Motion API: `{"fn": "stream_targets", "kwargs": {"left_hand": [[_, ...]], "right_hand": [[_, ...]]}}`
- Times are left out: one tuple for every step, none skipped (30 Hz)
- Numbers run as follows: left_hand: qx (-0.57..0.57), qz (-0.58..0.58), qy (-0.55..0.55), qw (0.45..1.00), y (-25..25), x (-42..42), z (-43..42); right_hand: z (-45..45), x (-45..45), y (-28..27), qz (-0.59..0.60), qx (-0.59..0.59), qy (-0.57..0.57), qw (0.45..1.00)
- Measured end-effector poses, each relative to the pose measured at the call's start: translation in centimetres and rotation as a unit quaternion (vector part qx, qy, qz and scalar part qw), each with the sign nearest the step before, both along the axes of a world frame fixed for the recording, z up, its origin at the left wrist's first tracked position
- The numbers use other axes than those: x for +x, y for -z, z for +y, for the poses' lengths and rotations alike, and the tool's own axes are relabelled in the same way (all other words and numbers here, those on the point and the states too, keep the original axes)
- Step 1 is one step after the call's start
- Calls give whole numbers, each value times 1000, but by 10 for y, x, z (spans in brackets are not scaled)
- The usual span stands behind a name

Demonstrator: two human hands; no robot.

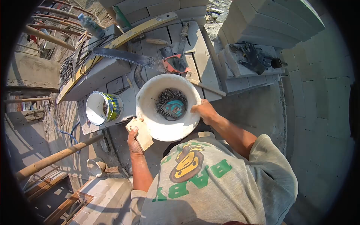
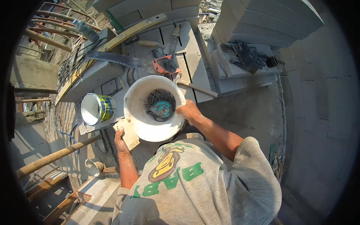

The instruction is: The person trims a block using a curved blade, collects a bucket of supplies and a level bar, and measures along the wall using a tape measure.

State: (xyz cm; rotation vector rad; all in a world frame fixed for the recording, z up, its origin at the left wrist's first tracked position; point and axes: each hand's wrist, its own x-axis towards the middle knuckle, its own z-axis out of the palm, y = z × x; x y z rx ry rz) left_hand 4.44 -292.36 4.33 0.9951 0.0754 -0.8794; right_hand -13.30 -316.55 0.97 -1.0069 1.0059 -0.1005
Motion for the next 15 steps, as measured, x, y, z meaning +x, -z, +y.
{"fn": "stream_targets", "kwargs": {"left_hand": [[38, -20, -5, 999, -2, -3, 17], [37, 6, -15, 999, -6, -9, 38], [35, 6, -50, 998, -8, -16, 56], [35, 6, -84, 996, -14, -22, 70], [76, 23, -56, 995, -22, -32, 84], [98, 11, -82, 992, -10, -41, 101], [99, 21, -84, 991, -3, -48, 116], [100, 34, -86, 991, 1, -56, 131], [93, 62, -109, 988, 1, -66, 142], [84, 88, -131, 984, 1, -74, 148], [75, 112, -152, 979, 1, -80, 154], [75, 118, -160, 977, 1, -85, 161], [76, 124, -166, 975, 0, -89, 168], [77, 130, -172, 973, 0, -93, 173], [95, 122, -179, 972, -1, -96, 174]], "right_hand": [[18, 2, 10, -5, 31, -6, 999], [33, 2, 17, 21, 58, -26, 998], [50, 2, 25, 17, 65, -41, 997], [65, 2, 36, 14, 74, -57, 996], [76, 0, 54, 47, 80, -88, 992], [87, -1, 75, 80, 85, -119, 986], [96, 2, 86, 112, 89, -150, 978], [107, 1, 96, 136, 78, -172, 972], [117, 1, 100, 162, 66, -196, 965], [124, 2, 105, 185, 52, -220, 956], [127, 1, 114, 192, 21, -289, 938], [130, 1, 112, 178, -58, -324, 928], [132, 1, 110, 160, -136, -354, 911], [131, 2, 108, 142, -212, -382, 888], [123, 5, 108, 145, -326, -382, 853]]}}
